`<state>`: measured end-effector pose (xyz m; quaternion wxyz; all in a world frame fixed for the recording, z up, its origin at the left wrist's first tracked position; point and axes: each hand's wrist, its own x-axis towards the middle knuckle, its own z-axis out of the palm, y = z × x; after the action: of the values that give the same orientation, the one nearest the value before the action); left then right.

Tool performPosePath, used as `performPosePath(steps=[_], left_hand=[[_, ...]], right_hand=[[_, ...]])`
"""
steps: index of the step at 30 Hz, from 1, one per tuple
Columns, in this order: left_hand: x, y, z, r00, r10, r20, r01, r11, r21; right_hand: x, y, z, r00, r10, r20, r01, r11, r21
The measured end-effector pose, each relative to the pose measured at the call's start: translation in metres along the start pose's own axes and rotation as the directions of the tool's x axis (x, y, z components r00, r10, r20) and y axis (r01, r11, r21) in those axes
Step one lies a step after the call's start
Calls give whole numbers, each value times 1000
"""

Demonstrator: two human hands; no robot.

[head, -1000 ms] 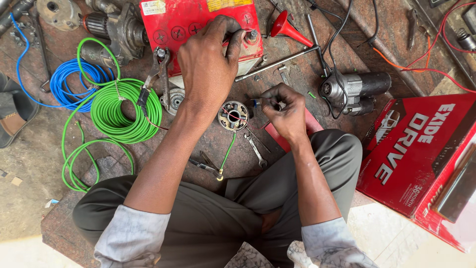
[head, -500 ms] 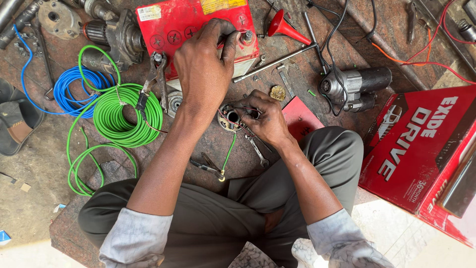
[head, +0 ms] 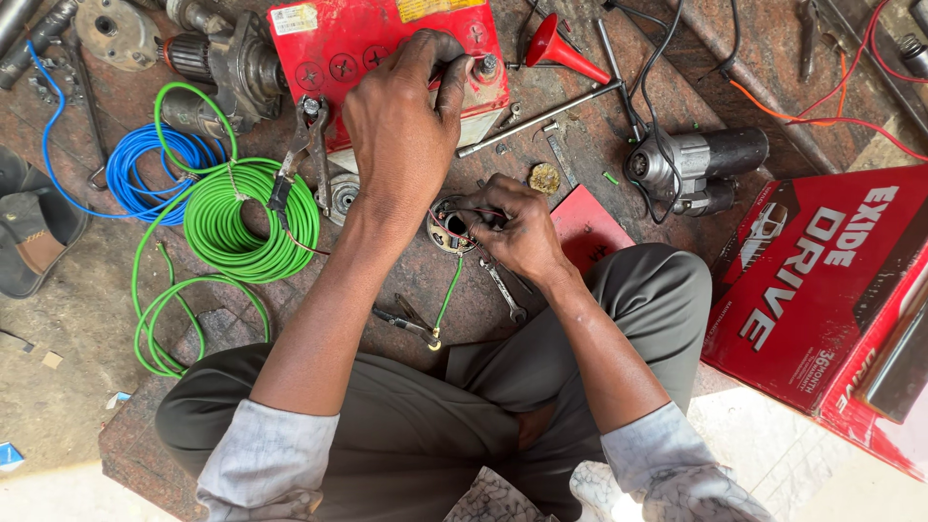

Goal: The person sits on the floor of an auto electrical workshop and tests a starter motor armature. They connect a green cable and tester probe between a car battery and the armature, hold the armature against the battery terminals, and handle the armature and starter housing pieces while checking the response.

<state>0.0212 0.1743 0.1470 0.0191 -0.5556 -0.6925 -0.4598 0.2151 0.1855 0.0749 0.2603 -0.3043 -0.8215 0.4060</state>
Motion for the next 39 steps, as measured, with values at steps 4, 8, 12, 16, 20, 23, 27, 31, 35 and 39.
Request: performPosePath(steps=[4,8,12,16,20,23,27,31,35,39], left_hand=[[0,2,0,999,-32,23,33,999,-27],[0,3,-3,1000,-9,1,9,1000,-19],[0,3,-2,999,-36,31,36,999,-12],[5,7,-3,1000,-21,21,21,1000,6],[9,15,-8,993,-120,-12,118,987,-110],[2,18,-25,999,-31,-40,32,999,25],[-30,23,-63,999,-51,-3,48,957,-287],[-92,36,-92,966,-246,-75,210,923,-322],[-171,33,-92,867,-497,13,476,823,-311],[-211,19,-78,814,-558,162,564,692,-451]], right_hand=[[0,4,0,969,30,-245,-35,999,-17],[-3,15,0,936,74,-344,-94,995,-42],[0,34,-5,854,198,-481,-140,978,153],[9,51,-19,696,448,-560,-200,871,448],[12,65,-31,632,519,-576,-99,791,604],[5,76,-39,595,545,-591,-32,751,660],[-6,86,-63,551,568,-611,93,686,722],[-6,90,-82,522,564,-640,205,646,736],[4,95,-82,506,647,-571,220,543,810],[6,94,-74,588,525,-615,328,541,775]])
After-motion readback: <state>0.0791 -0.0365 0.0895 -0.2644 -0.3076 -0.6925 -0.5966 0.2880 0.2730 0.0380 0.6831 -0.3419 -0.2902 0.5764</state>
